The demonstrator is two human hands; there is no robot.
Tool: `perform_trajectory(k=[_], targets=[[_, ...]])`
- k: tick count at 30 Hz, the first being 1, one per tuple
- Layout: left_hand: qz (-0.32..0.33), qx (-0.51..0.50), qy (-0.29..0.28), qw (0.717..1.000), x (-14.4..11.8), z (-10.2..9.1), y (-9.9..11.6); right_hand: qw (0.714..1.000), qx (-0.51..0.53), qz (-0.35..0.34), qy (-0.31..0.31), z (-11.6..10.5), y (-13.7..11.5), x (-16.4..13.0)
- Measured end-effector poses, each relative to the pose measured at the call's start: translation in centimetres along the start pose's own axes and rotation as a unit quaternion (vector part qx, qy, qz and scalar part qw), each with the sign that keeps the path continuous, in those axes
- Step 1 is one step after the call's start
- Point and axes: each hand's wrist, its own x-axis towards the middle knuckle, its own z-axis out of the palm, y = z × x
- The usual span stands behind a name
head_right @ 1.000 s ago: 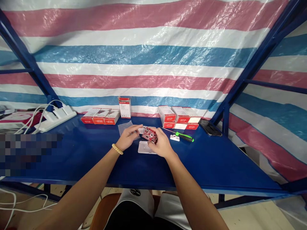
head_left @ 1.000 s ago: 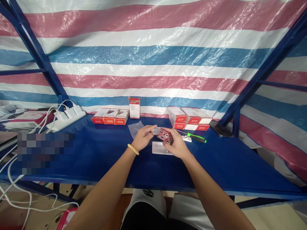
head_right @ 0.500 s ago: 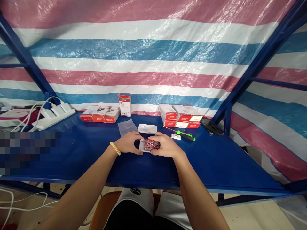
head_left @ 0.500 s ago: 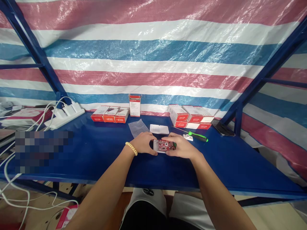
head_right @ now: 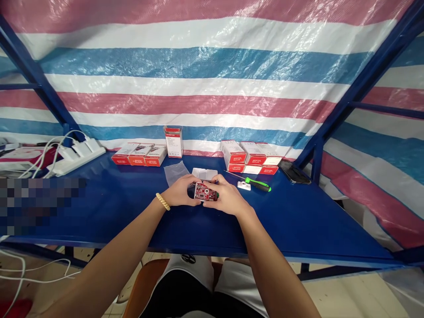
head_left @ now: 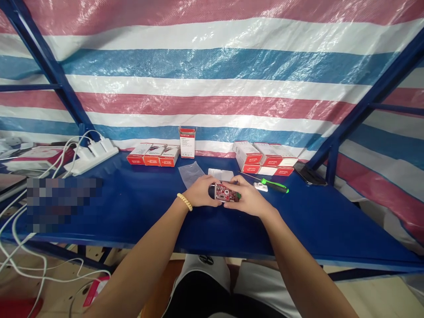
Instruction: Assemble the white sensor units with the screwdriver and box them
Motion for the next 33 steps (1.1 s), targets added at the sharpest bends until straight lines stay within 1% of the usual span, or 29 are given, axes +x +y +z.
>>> perform_trajectory(k=[3, 6, 11, 13, 16, 18, 20, 22, 25, 30, 33], targets=[[-0.001, 0.037, -0.03, 0.999, -0.1, 0.0, -0.2, 1.0, -0.011, 0.001, -0.025, 0.3, -0.1, 0.2], [-0.009, 0.083, -0.057, 0.995, -0.1, 0.0, -0.4, 1.0, -0.015, -0.001, -0.01, 0.5, -0.3, 0.3], [-0.02, 0.127, -0.067, 0.99, -0.2, -0.1, -0.2, 0.999, -0.02, 0.022, 0.014, 0.5, -0.7, 0.4], [-0.01, 0.122, -0.058, 0.991, -0.1, 0.0, 0.0, 0.999, -0.02, 0.029, 0.005, 0.5, -0.8, 0.5], [0.022, 0.071, -0.059, 0.995, 0.1, 0.4, 0.2, 0.999, -0.01, 0.036, -0.019, 0.4, -1.1, 0.5], [0.035, 0.03, -0.075, 0.996, 0.2, 0.5, 0.2, 0.999, 0.008, 0.025, -0.028, 0.1, -1.1, 0.4], [0.03, 0.01, -0.08, 0.996, 0.3, 0.6, 0.1, 0.999, 0.039, 0.008, -0.027, -0.3, -1.1, 0.1], [0.017, 0.009, -0.076, 0.997, 0.3, 0.5, -0.1, 0.997, 0.076, 0.006, -0.019, -0.6, -0.8, -0.2], [0.006, 0.015, -0.074, 0.997, 0.2, 0.4, -0.2, 0.993, 0.11, 0.032, -0.008, -0.8, -0.2, -0.5], [0.007, 0.02, -0.076, 0.997, 0.3, 0.4, -0.2, 0.981, 0.18, 0.068, 0.013, -0.7, 0.8, -0.4], [0.008, 0.021, -0.084, 0.996, 0.3, 0.4, -0.2, 0.983, 0.166, 0.076, -0.008, -1.1, 0.9, -0.4]])
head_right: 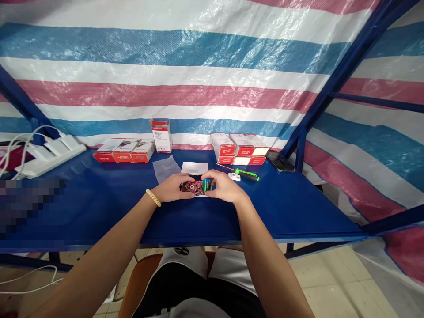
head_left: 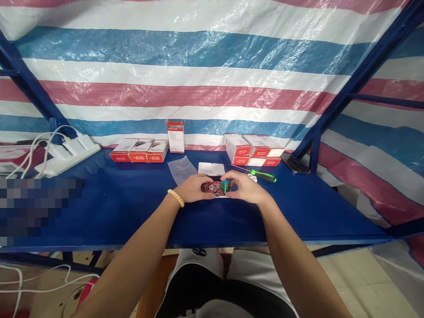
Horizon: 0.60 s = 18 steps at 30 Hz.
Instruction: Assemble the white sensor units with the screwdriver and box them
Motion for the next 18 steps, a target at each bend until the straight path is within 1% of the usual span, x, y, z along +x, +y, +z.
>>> perform_trajectory(k=[3, 5, 9, 13, 15, 18], targets=[[0.015, -0.001, 0.002, 1.0, 0.1, 0.0, -0.2, 0.999, -0.032, 0.009, -0.028, -0.3, -0.3, -0.1], [0.023, 0.0, 0.006, 1.0, 0.1, 0.0, -0.4, 0.999, -0.033, 0.014, -0.031, -0.3, -0.5, -0.1], [0.026, 0.0, 0.0, 1.0, 0.1, 0.2, -0.8, 1.0, -0.026, 0.015, 0.001, -0.1, -0.6, -0.1], [0.02, 0.002, 0.007, 1.0, 0.1, 0.4, -1.2, 0.999, -0.033, -0.021, 0.028, -0.1, -0.7, -0.2], [0.034, 0.002, 0.009, 0.999, 0.1, 0.5, -1.2, 0.998, -0.041, -0.033, 0.034, -0.1, -0.7, -0.2], [0.046, 0.005, -0.006, 0.999, 0.1, 0.6, -1.1, 0.996, -0.075, -0.029, 0.029, -0.1, -0.7, -0.3]])
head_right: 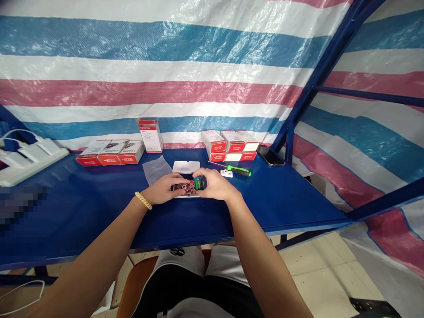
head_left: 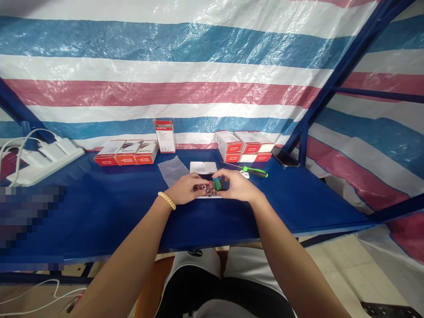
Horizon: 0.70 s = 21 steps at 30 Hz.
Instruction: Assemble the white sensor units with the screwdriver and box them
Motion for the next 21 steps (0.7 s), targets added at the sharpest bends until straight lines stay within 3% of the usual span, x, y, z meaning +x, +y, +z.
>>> perform_trajectory(k=[8, 15, 21], targets=[[0.005, 0.006, 0.005, 1.0, 0.11, -0.03, 0.24, 1.0, -0.002, -0.03, -0.009, -0.21, -0.23, 0.09], [0.026, -0.004, 0.041, 0.999, 0.11, -0.12, 0.55, 0.999, -0.009, -0.007, 0.037, -0.03, 0.14, 0.13], [0.015, -0.035, 0.031, 0.999, 0.06, -0.31, 0.74, 0.998, 0.001, -0.023, 0.059, -0.1, 0.0, 0.21]])
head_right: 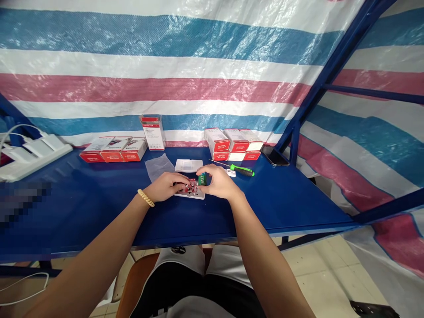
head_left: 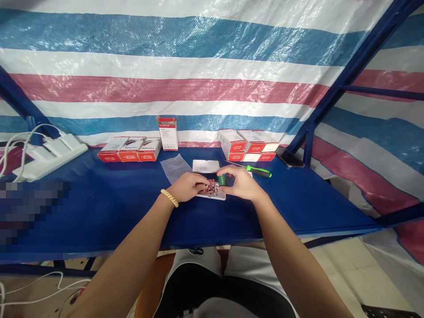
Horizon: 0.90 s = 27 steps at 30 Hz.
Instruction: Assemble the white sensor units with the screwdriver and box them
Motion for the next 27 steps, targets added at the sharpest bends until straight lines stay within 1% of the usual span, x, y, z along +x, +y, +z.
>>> perform_trajectory(k=[6, 12, 16, 19, 22, 25, 27], targets=[[-0.003, -0.012, -0.007, 1.0, 0.0, 0.2, -0.5, 0.998, 0.023, 0.017, -0.055, -0.2, -1.3, -0.1], [-0.002, -0.01, -0.018, 1.0, 0.1, 0.3, -0.5, 0.995, 0.049, 0.009, -0.089, 0.0, -1.1, -0.2], [-0.02, -0.026, -0.025, 0.999, 0.0, 0.0, -0.3, 0.995, 0.052, 0.002, -0.087, 0.0, -0.7, -0.1], [-0.035, -0.044, -0.048, 0.997, -0.1, -0.4, 0.1, 0.995, 0.043, 0.007, -0.085, 0.0, -0.7, -0.1], [-0.038, -0.039, -0.065, 0.996, -0.2, -0.6, 0.5, 0.995, 0.042, 0.007, -0.088, 0.0, -0.7, -0.1], [-0.046, -0.027, -0.05, 0.997, -0.2, -0.6, 0.6, 0.993, 0.066, -0.01, -0.093, 0.1, -0.7, -0.2], [-0.048, -0.023, -0.04, 0.998, -0.2, -0.5, 0.7, 0.993, 0.081, -0.026, -0.083, 0.1, -0.8, -0.3]])
